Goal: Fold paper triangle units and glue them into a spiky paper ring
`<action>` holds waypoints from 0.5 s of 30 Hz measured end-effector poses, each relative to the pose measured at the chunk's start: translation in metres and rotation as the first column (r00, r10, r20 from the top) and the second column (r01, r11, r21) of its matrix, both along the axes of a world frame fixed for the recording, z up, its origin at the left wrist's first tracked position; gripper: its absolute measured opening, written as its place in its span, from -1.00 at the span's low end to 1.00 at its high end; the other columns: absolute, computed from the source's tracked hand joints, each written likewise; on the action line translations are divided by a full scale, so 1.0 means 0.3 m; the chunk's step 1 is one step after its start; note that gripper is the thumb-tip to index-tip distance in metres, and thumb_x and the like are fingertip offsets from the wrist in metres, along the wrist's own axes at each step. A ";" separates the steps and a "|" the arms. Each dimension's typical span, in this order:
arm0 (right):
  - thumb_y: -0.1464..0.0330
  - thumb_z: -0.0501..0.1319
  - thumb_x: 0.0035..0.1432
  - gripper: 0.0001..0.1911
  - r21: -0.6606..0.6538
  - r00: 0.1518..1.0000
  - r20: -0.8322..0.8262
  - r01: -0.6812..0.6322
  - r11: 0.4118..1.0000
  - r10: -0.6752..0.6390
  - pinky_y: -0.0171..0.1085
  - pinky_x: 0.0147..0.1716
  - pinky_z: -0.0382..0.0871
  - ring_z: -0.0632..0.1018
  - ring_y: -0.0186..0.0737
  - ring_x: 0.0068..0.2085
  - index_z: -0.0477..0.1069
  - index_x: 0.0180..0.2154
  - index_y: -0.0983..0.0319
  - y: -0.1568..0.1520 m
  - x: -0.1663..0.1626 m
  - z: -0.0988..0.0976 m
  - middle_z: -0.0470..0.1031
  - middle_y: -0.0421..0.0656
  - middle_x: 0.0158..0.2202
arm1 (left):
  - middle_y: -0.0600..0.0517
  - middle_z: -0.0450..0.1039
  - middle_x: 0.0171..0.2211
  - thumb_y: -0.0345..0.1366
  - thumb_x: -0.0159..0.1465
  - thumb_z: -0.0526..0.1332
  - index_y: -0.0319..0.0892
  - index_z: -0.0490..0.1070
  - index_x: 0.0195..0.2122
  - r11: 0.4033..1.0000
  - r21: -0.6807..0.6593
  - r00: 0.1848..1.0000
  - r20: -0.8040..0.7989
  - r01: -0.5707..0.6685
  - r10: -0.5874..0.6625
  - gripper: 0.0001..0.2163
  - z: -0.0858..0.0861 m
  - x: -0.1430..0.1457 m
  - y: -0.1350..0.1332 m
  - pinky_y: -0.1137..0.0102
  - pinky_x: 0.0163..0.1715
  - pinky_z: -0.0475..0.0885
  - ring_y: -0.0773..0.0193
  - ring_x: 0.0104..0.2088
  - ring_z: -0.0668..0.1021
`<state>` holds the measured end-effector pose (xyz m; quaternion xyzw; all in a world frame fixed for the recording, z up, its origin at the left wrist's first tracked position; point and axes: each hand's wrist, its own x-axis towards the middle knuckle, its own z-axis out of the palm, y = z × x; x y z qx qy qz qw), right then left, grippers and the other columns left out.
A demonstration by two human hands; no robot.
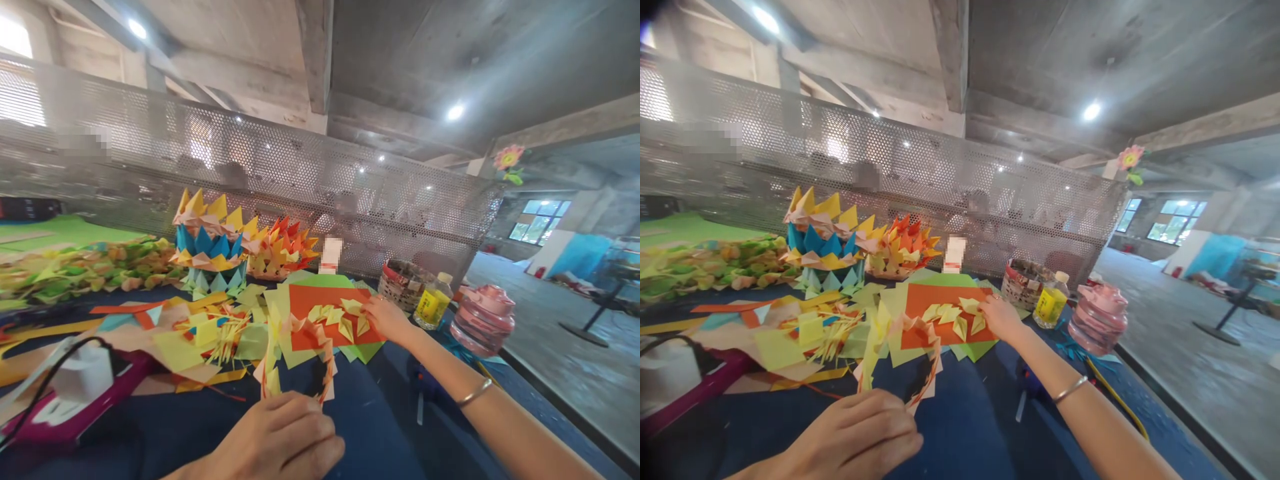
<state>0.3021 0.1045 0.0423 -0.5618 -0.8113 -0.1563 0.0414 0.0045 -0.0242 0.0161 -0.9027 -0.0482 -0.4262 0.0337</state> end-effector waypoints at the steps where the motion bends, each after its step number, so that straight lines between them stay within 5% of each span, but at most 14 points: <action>1: 0.45 0.15 0.22 -0.86 0.001 1.000 0.009 0.004 1.000 -0.004 -0.17 -0.13 0.35 0.47 -0.15 -0.11 0.48 -0.23 0.24 0.002 0.000 -0.001 0.50 -0.10 -0.20 | -0.08 0.52 -0.36 -0.45 0.40 -0.08 -0.29 0.40 -0.12 1.000 0.008 1.000 0.005 0.005 -0.005 -0.74 -0.002 0.002 0.003 0.38 -0.27 0.47 0.24 -0.32 0.52; 6: 0.45 0.11 0.26 -0.83 0.057 0.999 -0.002 0.035 0.998 -0.035 -0.17 -0.10 0.33 0.45 -0.17 -0.11 0.47 -0.31 0.27 -0.034 -0.007 0.033 0.47 -0.07 -0.20 | -0.08 0.50 -0.41 -0.45 0.38 -0.07 -0.32 0.40 -0.12 0.995 0.088 0.995 0.082 0.045 -0.052 -0.74 -0.018 0.011 0.031 0.38 -0.33 0.46 0.23 -0.37 0.51; 11: 0.49 0.07 0.26 -0.81 0.101 0.996 -0.071 0.054 0.993 -0.047 -0.22 -0.08 0.31 0.44 -0.18 -0.10 0.46 -0.26 0.27 -0.091 -0.019 0.075 0.45 -0.08 -0.20 | -0.10 0.51 -0.34 -0.51 0.33 -0.04 -0.29 0.40 -0.09 0.999 0.039 0.988 0.152 0.004 -0.010 -0.74 -0.007 0.009 0.047 0.37 -0.30 0.45 0.23 -0.33 0.50; 15: 0.42 0.11 0.28 -0.85 0.042 0.995 -0.095 0.043 0.998 -0.039 -0.14 -0.06 0.34 0.46 -0.17 -0.09 0.45 -0.20 0.27 -0.070 -0.025 0.047 0.47 -0.10 -0.17 | -0.10 0.50 -0.32 -0.57 0.25 0.02 -0.30 0.40 -0.10 1.000 -0.027 0.994 0.113 -0.001 0.004 -0.74 0.021 0.002 0.023 0.34 -0.29 0.45 0.21 -0.30 0.50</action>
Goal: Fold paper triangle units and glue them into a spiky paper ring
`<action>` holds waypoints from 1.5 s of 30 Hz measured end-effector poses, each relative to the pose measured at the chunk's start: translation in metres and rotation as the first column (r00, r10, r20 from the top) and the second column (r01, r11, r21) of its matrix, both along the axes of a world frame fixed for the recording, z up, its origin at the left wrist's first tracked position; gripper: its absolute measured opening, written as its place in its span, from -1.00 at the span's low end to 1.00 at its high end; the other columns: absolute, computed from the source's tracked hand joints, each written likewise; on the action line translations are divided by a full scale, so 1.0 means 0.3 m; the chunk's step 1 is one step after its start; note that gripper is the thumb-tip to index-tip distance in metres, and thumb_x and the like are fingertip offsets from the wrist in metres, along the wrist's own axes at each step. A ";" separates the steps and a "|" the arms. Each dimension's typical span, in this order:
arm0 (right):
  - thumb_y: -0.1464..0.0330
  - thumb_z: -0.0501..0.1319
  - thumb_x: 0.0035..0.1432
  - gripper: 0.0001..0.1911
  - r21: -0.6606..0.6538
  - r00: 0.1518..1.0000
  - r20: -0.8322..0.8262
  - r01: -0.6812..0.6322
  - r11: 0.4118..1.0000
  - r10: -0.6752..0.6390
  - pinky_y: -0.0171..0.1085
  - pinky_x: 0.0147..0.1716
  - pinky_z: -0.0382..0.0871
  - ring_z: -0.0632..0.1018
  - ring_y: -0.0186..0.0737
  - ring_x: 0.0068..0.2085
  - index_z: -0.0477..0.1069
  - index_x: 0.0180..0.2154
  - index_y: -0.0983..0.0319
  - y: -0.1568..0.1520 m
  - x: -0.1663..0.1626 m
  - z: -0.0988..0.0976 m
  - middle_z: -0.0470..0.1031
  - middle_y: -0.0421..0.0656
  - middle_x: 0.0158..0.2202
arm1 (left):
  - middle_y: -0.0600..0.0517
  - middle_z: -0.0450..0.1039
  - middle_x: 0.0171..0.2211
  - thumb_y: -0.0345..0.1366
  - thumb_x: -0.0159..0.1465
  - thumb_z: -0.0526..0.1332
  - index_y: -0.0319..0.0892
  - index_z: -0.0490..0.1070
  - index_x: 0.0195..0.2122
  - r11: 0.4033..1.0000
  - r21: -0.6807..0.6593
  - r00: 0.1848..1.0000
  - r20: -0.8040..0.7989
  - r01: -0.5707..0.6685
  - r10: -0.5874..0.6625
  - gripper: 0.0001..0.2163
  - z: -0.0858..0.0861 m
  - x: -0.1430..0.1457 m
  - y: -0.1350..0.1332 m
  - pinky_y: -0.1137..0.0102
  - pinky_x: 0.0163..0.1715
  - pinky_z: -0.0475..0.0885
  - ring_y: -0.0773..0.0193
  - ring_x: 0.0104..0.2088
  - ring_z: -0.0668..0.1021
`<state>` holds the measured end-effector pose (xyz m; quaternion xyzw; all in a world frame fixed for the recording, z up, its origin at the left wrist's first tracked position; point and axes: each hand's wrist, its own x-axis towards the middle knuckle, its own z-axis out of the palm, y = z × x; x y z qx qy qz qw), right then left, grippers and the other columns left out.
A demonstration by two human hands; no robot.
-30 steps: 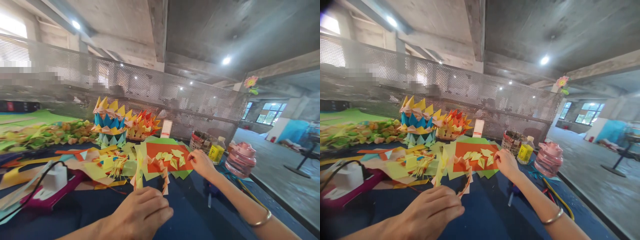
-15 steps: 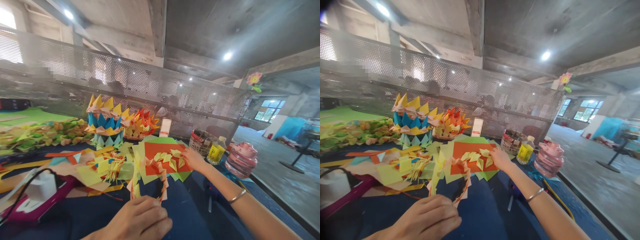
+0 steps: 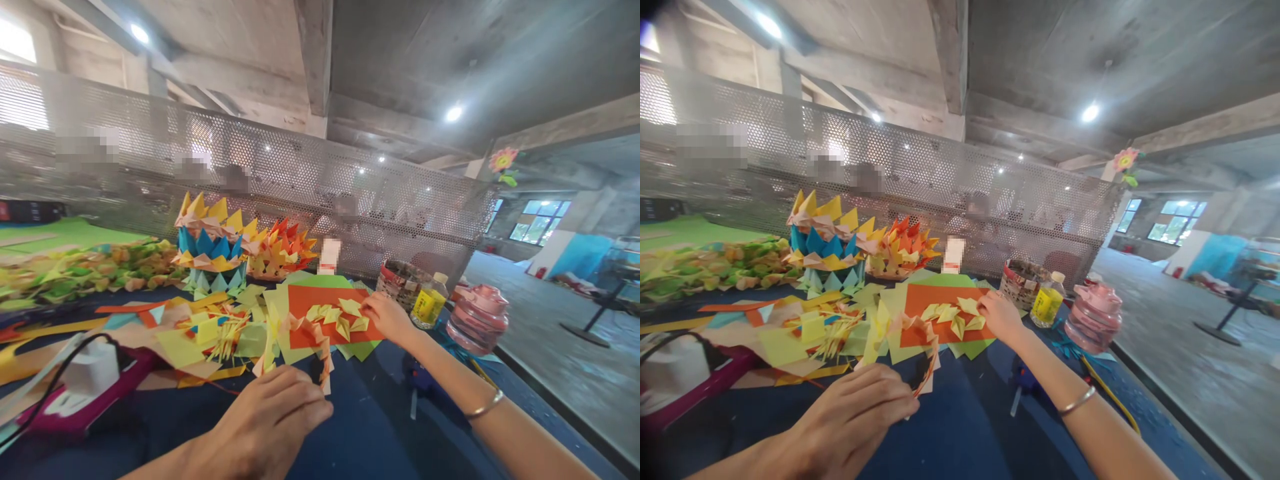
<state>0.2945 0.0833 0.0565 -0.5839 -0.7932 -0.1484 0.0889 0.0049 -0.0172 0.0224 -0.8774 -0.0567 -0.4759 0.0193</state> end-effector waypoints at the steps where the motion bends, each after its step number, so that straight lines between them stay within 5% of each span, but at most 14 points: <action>1: 0.38 0.13 0.27 -0.84 -0.018 1.000 -0.009 -0.002 1.000 0.002 -0.10 -0.07 0.36 0.47 -0.16 -0.08 0.43 -0.16 0.27 0.013 0.000 -0.012 0.46 -0.10 -0.12 | -0.10 0.50 -0.31 -0.58 0.25 0.03 -0.30 0.40 -0.10 1.000 -0.010 1.000 -0.023 -0.010 0.009 -0.74 0.005 -0.001 -0.006 0.33 -0.28 0.45 0.20 -0.30 0.50; 5: 0.28 0.15 0.28 -0.71 -0.079 0.996 -0.088 0.000 0.997 -0.007 -0.08 -0.12 0.43 0.50 -0.17 -0.09 0.34 0.00 0.22 0.055 0.014 -0.040 0.39 -0.07 0.03 | -0.08 0.51 -0.36 -0.54 0.30 -0.01 -0.28 0.40 -0.13 0.999 0.035 1.000 -0.015 -0.014 0.015 -0.76 0.005 0.004 0.004 0.35 -0.33 0.46 0.23 -0.34 0.51; 9: 0.31 0.13 0.28 -0.78 -0.118 0.963 -0.267 -0.004 0.993 -0.028 -0.08 -0.12 0.42 0.51 -0.16 -0.12 0.40 -0.09 0.27 0.036 0.018 -0.005 0.47 -0.07 -0.08 | -0.09 0.50 -0.38 -0.49 0.33 -0.04 -0.28 0.41 -0.13 0.997 0.082 0.998 0.062 -0.004 -0.001 -0.76 -0.002 0.004 0.031 0.37 -0.37 0.47 0.25 -0.38 0.49; 14: 0.32 0.06 0.28 -0.77 -0.274 0.833 -0.551 -0.237 0.932 0.050 -0.23 -0.22 0.44 0.59 -0.22 -0.24 0.43 -0.21 0.29 -0.107 -0.107 0.050 0.59 -0.11 -0.28 | -0.08 0.48 -0.23 -0.54 0.28 0.07 -0.22 0.35 -0.03 0.981 -0.180 0.990 0.104 -0.073 0.093 -0.73 0.024 -0.018 0.018 0.32 -0.21 0.46 0.22 -0.22 0.51; 18: 0.04 0.10 0.20 -0.58 -0.358 0.681 -0.727 -0.481 0.800 0.084 -0.29 -0.29 0.43 0.57 -0.25 -0.32 0.45 -0.33 0.27 -0.259 -0.263 0.061 0.58 -0.15 -0.40 | -0.04 0.47 -0.21 -0.40 0.20 0.24 -0.16 0.35 -0.06 0.822 -0.568 0.967 0.192 -0.030 0.168 -0.73 0.048 -0.018 0.014 0.37 -0.29 0.51 0.27 -0.30 0.53; 21: -0.02 0.28 0.00 -0.55 -0.362 0.407 -0.910 -0.675 0.643 -0.084 -0.30 -0.30 0.38 0.53 -0.28 -0.39 0.44 -0.41 0.26 -0.336 -0.344 0.059 0.53 -0.19 -0.45 | -0.05 0.49 -0.25 -0.30 0.16 0.31 -0.20 0.38 -0.06 0.642 -0.747 0.972 0.235 0.171 0.014 -0.69 0.065 -0.016 0.018 0.44 -0.41 0.52 0.29 -0.37 0.55; 23: -0.05 0.31 -0.07 -0.52 -0.338 0.330 -0.935 -0.728 0.596 -0.128 -0.29 -0.29 0.36 0.52 -0.28 -0.39 0.44 -0.43 0.27 -0.365 -0.372 0.054 0.51 -0.20 -0.46 | -0.03 0.49 -0.30 -0.27 0.20 0.29 -0.21 0.47 -0.19 0.560 -0.793 0.967 0.242 0.241 -0.073 -0.81 0.076 -0.020 0.017 0.48 -0.45 0.50 0.31 -0.40 0.55; 26: -0.02 0.20 0.09 -0.55 -0.331 0.404 -0.914 -0.674 0.660 -0.046 -0.28 -0.26 0.37 0.53 -0.25 -0.32 0.48 -0.34 0.26 -0.400 -0.372 0.046 0.53 -0.16 -0.39 | -0.01 0.48 -0.35 -0.29 0.23 0.26 -0.20 0.54 -0.39 0.563 -0.786 0.966 0.236 0.255 -0.108 -0.88 0.090 -0.035 0.013 0.51 -0.42 0.49 0.31 -0.37 0.55; 30: 0.21 0.08 0.27 -0.74 -0.224 0.774 -0.623 -0.316 0.922 0.114 -0.19 -0.11 0.37 0.51 -0.16 -0.13 0.45 -0.13 0.15 -0.453 -0.268 0.034 0.53 -0.11 -0.16 | 0.05 0.51 -0.36 -0.34 0.26 0.21 -0.17 0.53 -0.32 0.515 -0.798 0.949 0.290 0.312 -0.125 -0.90 0.102 -0.056 0.019 0.52 -0.39 0.49 0.34 -0.37 0.56; 32: 0.32 0.06 0.25 -0.74 -0.091 0.913 -0.400 -0.130 0.987 0.083 -0.08 -0.03 0.34 0.48 -0.07 -0.05 0.41 -0.07 0.15 -0.478 -0.160 0.022 0.49 -0.06 -0.07 | 0.06 0.53 -0.36 -0.35 0.25 0.21 -0.15 0.51 -0.28 0.459 -0.827 0.945 0.308 0.325 -0.114 -0.91 0.107 -0.064 0.026 0.56 -0.45 0.47 0.37 -0.40 0.56; 34: 0.44 0.06 0.15 -0.72 0.024 0.984 -0.164 0.078 0.997 -0.073 0.02 -0.03 0.33 0.48 0.03 -0.06 0.45 -0.13 0.18 -0.500 -0.026 0.003 0.49 -0.02 -0.10 | 0.06 0.53 -0.35 -0.34 0.22 0.24 -0.17 0.51 -0.27 0.428 -0.844 0.943 0.322 0.324 -0.079 -0.91 0.110 -0.070 0.035 0.58 -0.49 0.45 0.37 -0.41 0.56; 38: 0.52 0.12 -0.06 -0.55 0.032 0.919 0.113 0.376 0.926 -0.377 0.05 -0.07 0.38 0.51 0.17 -0.09 0.44 -0.06 0.34 -0.530 0.207 -0.059 0.51 0.11 -0.16 | 0.04 0.54 -0.40 -0.31 0.14 0.31 -0.23 0.46 -0.30 0.353 -0.893 0.950 0.310 0.279 0.032 -0.86 0.111 -0.073 0.048 0.52 -0.42 0.47 0.34 -0.40 0.57; 45: 0.54 0.10 -0.10 -0.46 -0.040 0.911 0.121 0.402 0.915 -0.395 -0.06 -0.09 0.41 0.57 0.09 -0.09 0.38 0.01 0.35 -0.490 0.253 -0.162 0.54 0.12 -0.10 | -0.04 0.53 -0.30 -0.19 0.15 0.30 -0.27 0.37 -0.24 0.178 -0.937 0.942 0.322 0.301 0.097 -0.73 0.149 -0.044 0.063 0.43 -0.28 0.50 0.28 -0.29 0.58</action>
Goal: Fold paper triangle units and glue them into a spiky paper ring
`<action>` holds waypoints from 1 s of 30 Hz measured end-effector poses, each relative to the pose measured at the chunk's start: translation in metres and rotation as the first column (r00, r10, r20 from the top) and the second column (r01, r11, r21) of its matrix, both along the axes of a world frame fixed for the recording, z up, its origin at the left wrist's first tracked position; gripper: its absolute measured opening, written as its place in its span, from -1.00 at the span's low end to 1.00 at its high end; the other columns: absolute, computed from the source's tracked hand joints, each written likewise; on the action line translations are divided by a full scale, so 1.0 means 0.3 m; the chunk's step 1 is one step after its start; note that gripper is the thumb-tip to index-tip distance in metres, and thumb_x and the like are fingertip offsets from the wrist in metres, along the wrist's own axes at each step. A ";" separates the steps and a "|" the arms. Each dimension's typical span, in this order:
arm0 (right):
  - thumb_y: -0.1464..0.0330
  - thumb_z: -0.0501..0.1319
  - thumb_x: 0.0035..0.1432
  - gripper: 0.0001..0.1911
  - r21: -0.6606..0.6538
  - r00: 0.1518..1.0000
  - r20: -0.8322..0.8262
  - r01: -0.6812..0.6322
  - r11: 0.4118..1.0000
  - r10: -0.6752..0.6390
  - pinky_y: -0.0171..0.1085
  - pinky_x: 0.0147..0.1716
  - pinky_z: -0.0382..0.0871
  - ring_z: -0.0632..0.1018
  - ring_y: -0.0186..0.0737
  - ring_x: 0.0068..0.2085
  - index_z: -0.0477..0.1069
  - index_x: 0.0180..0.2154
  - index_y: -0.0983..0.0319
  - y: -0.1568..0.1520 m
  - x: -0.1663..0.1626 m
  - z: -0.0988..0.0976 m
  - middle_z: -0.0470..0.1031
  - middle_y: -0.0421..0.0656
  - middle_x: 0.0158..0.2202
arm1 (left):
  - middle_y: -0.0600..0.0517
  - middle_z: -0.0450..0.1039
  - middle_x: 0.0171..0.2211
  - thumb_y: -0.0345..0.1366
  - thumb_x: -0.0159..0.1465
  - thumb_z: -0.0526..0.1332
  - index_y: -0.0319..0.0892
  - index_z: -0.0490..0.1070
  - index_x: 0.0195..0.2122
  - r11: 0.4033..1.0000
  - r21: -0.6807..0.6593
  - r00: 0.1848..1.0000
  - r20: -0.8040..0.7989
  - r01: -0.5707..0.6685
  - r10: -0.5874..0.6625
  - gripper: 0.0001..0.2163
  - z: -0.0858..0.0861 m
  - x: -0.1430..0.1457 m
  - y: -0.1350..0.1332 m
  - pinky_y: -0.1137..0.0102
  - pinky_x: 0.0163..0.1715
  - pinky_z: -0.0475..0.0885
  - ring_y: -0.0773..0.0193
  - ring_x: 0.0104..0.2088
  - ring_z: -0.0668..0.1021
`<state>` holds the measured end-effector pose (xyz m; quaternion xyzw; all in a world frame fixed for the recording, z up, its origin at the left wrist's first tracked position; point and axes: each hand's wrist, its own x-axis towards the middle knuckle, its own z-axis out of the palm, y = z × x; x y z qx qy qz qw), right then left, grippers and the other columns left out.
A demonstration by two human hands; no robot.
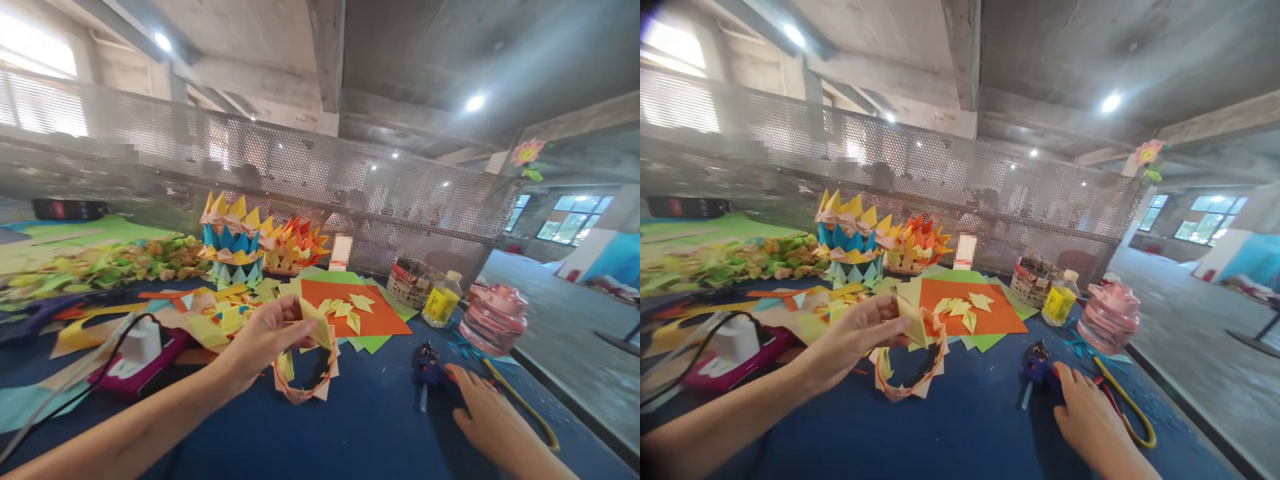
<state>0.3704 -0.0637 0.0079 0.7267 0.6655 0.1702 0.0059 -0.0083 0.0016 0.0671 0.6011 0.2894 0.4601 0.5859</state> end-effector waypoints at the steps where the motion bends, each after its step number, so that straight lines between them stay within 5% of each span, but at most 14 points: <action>1: 0.53 0.10 -0.09 -0.49 0.017 1.000 -0.014 0.002 1.000 -0.002 -0.08 -0.15 0.43 0.58 0.08 -0.13 0.39 -0.01 0.34 0.009 -0.004 -0.006 0.55 0.12 -0.13 | -0.02 0.53 -0.31 -0.18 0.16 0.30 -0.26 0.36 -0.20 1.000 -0.019 1.000 0.013 -0.005 0.005 -0.71 0.007 0.003 0.002 0.41 -0.27 0.51 0.27 -0.28 0.58; 6: 0.35 0.06 0.07 -0.70 0.148 0.990 -0.143 0.023 0.989 -0.002 -0.14 -0.42 0.44 0.63 0.07 -0.31 0.45 -0.18 0.25 0.032 -0.006 0.011 0.60 0.01 -0.28 | 0.02 0.54 -0.36 -0.15 0.19 0.26 -0.23 0.42 -0.22 0.992 -0.127 1.000 0.006 -0.014 0.015 -0.75 0.025 0.011 0.030 0.39 -0.24 0.52 0.28 -0.32 0.59; 11: 0.19 0.10 0.15 -0.76 0.439 0.870 -0.285 -0.253 0.862 0.401 -0.24 -0.39 0.47 0.61 -0.08 -0.36 0.44 -0.26 0.17 0.038 -0.136 0.115 0.57 -0.10 -0.36 | -0.05 0.57 -0.36 -0.13 0.19 0.25 -0.26 0.49 -0.39 0.989 -0.150 0.999 -0.035 0.008 -0.014 -0.75 0.031 0.022 0.073 0.38 -0.20 0.50 0.26 -0.30 0.59; 16: 0.20 0.11 0.22 -0.78 0.468 0.715 -0.357 -0.421 0.777 0.602 -0.36 -0.30 0.48 0.58 -0.21 -0.26 0.40 -0.18 0.16 0.051 -0.354 0.169 0.51 -0.12 -0.18 | 0.00 0.55 -0.45 -0.13 0.13 0.29 -0.25 0.48 -0.48 0.992 -0.123 0.998 -0.062 -0.038 0.030 -0.75 0.023 0.026 0.095 0.37 -0.26 0.51 0.27 -0.37 0.58; 23: 0.32 0.14 0.19 -0.81 0.497 0.458 -0.444 -0.589 0.637 0.770 -0.39 -0.22 0.47 0.58 -0.21 -0.22 0.35 -0.12 0.15 0.058 -0.520 0.129 0.52 -0.12 -0.20 | 0.06 0.46 -0.57 -0.09 0.12 0.25 -0.26 0.39 -0.53 0.990 -0.096 0.989 -0.120 -0.101 0.089 -0.70 -0.024 0.002 0.097 0.42 -0.38 0.50 0.34 -0.50 0.52; 30: 0.34 0.10 0.20 -0.81 0.536 0.408 -0.399 -0.623 0.570 0.821 -0.43 -0.26 0.43 0.56 -0.26 -0.23 0.30 -0.11 0.13 0.075 -0.514 0.045 0.46 -0.13 -0.22 | 0.07 0.40 -0.55 -0.01 0.14 0.17 -0.26 0.37 -0.50 0.992 0.059 0.975 -0.187 -0.108 0.117 -0.64 -0.055 0.002 0.087 0.43 -0.42 0.52 0.36 -0.52 0.47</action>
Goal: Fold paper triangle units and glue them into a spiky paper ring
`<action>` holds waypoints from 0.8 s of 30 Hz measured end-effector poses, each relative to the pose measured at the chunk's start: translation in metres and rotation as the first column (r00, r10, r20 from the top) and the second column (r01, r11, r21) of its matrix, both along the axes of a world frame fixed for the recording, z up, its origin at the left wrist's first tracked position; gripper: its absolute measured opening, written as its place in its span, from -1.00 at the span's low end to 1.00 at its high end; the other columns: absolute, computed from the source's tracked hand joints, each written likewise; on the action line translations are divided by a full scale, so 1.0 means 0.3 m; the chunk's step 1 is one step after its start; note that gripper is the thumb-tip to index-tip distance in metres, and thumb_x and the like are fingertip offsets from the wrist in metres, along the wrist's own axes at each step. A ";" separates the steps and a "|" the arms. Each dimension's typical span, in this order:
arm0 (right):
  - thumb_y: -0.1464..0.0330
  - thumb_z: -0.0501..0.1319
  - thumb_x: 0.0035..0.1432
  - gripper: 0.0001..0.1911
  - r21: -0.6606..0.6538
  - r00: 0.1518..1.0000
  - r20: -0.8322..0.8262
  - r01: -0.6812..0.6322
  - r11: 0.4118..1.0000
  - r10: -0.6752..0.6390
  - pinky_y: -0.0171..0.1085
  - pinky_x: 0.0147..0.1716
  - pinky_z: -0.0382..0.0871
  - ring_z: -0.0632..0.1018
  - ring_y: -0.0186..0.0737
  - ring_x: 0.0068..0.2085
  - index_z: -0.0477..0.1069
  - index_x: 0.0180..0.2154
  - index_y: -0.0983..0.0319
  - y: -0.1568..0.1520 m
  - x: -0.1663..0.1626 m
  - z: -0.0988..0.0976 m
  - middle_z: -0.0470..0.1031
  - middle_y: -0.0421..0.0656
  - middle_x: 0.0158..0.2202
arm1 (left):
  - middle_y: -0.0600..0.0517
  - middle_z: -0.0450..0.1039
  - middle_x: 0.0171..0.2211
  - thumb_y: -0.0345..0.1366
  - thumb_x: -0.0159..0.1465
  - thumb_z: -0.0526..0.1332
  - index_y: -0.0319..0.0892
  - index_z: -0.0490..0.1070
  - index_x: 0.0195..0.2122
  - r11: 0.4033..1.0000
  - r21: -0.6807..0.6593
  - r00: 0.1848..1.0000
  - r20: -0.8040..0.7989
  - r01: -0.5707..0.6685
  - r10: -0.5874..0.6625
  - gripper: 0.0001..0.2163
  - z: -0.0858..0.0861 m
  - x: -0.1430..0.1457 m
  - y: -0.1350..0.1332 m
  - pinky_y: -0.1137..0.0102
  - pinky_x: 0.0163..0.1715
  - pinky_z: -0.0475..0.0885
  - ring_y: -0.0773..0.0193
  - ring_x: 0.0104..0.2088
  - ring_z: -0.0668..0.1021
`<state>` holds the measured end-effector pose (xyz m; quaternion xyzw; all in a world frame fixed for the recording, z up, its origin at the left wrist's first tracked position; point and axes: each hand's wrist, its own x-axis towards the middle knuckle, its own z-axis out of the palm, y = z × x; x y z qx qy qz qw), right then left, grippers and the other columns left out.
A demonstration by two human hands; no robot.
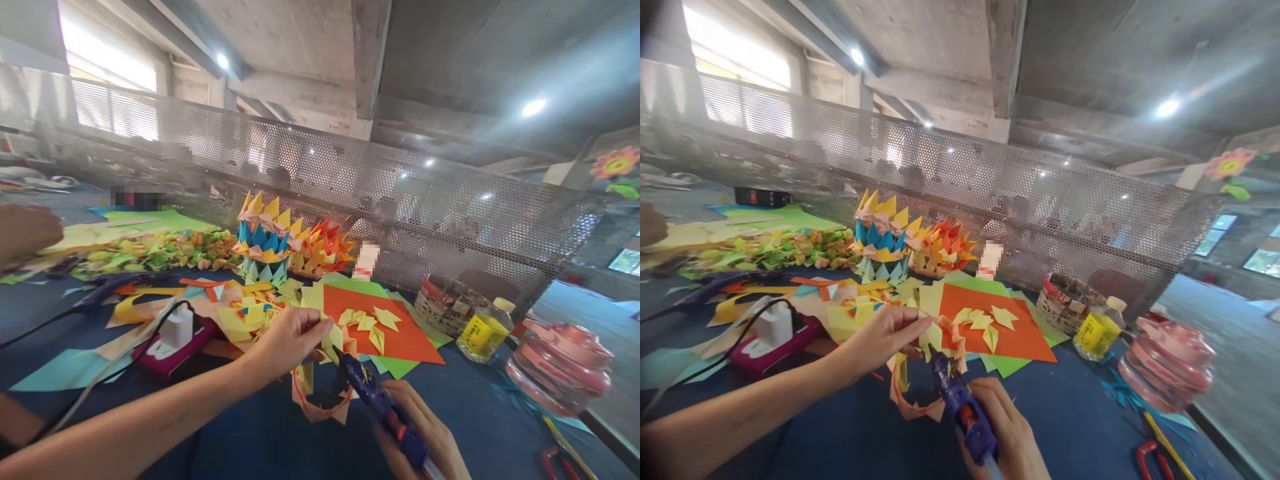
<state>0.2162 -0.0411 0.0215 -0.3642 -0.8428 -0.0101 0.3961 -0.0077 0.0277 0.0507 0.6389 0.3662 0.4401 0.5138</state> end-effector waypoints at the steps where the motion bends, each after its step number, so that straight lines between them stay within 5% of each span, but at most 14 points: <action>1: 0.33 0.09 0.21 -0.82 0.001 1.000 -0.001 0.002 1.000 -0.002 -0.43 -0.27 0.42 0.55 -0.26 -0.24 0.30 -0.12 0.13 0.001 0.001 -0.004 0.45 -0.13 -0.23 | 0.07 0.39 -0.55 0.00 0.14 0.16 -0.26 0.37 -0.50 1.000 0.021 1.000 -0.010 -0.002 0.002 -0.64 -0.002 0.001 -0.002 0.43 -0.42 0.52 0.35 -0.52 0.47; 9: 0.34 0.03 0.24 -0.92 -0.066 1.000 0.006 -0.009 0.998 0.010 -0.45 -0.38 0.40 0.52 -0.32 -0.38 0.25 -0.21 0.13 0.004 0.000 -0.010 0.42 -0.20 -0.35 | 0.02 0.44 -0.51 0.01 0.16 0.14 -0.27 0.39 -0.48 0.999 0.045 0.999 -0.034 -0.001 0.003 -0.62 -0.006 0.001 -0.005 0.38 -0.38 0.54 0.26 -0.44 0.54; 24: 0.33 0.06 0.23 -0.94 0.018 0.999 0.050 -0.010 1.000 0.009 -0.48 -0.52 0.37 0.47 -0.37 -0.52 0.25 -0.31 0.15 0.003 0.010 -0.010 0.40 -0.25 -0.47 | 0.01 0.50 -0.50 -0.01 0.18 0.16 -0.24 0.42 -0.50 0.999 0.030 0.999 -0.042 0.015 -0.014 -0.65 0.003 0.001 -0.017 0.41 -0.40 0.53 0.26 -0.44 0.56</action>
